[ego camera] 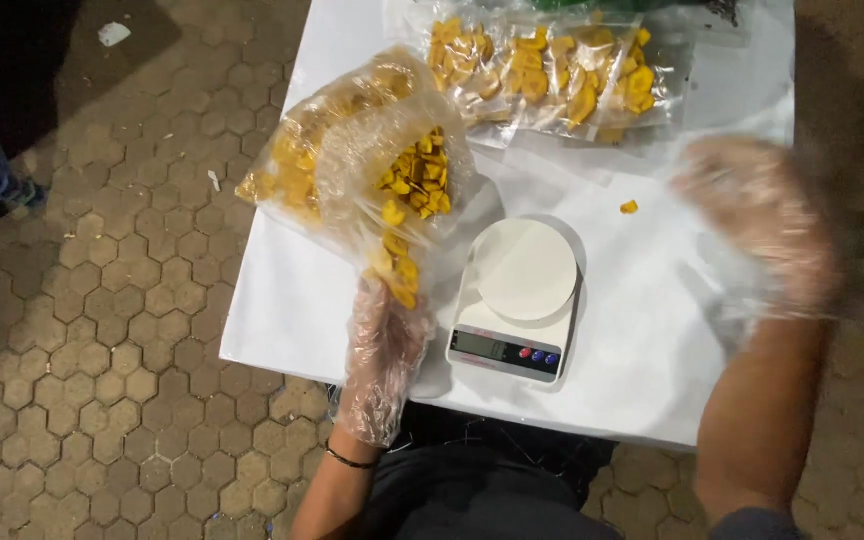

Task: Weighing small yellow snacks on a digital scale and placing them into plastic bags for packaging.

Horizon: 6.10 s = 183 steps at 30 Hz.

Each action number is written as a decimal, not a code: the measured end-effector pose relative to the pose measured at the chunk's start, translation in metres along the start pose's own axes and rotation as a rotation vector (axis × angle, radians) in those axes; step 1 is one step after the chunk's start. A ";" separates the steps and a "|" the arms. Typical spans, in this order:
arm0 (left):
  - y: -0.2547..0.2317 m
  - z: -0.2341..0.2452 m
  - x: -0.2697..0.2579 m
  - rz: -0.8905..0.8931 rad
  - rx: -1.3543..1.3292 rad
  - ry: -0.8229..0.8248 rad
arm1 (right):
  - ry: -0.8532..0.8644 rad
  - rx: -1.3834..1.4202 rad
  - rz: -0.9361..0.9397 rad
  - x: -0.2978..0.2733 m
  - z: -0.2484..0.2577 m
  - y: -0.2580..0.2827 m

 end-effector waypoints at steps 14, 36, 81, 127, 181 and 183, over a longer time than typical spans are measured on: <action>0.004 0.050 -0.007 -0.025 0.301 -0.264 | 0.322 -0.060 -0.078 0.023 -0.075 0.016; 0.024 0.034 0.000 -0.230 0.660 -0.238 | 0.126 0.223 0.528 -0.059 -0.083 0.156; 0.035 0.027 0.002 -0.132 0.491 -0.199 | 0.269 0.537 0.310 -0.061 -0.096 0.091; 0.037 0.021 0.022 -0.201 1.571 0.051 | 0.085 0.608 -0.436 -0.111 -0.074 0.039; 0.030 -0.016 -0.064 -0.030 0.802 0.529 | 0.055 0.557 0.213 -0.194 -0.096 0.071; 0.032 -0.016 -0.064 -0.053 0.801 0.531 | 0.030 0.572 0.234 -0.199 -0.106 0.066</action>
Point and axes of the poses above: each hand's wrist, its own x-axis towards the middle knuckle, its own z-axis out of the back of the hand, y = z × x, the point moved 2 cm from there along x, towards the middle knuckle, and after that the axes turned 11 degrees about -z, right-handed, at the moved point
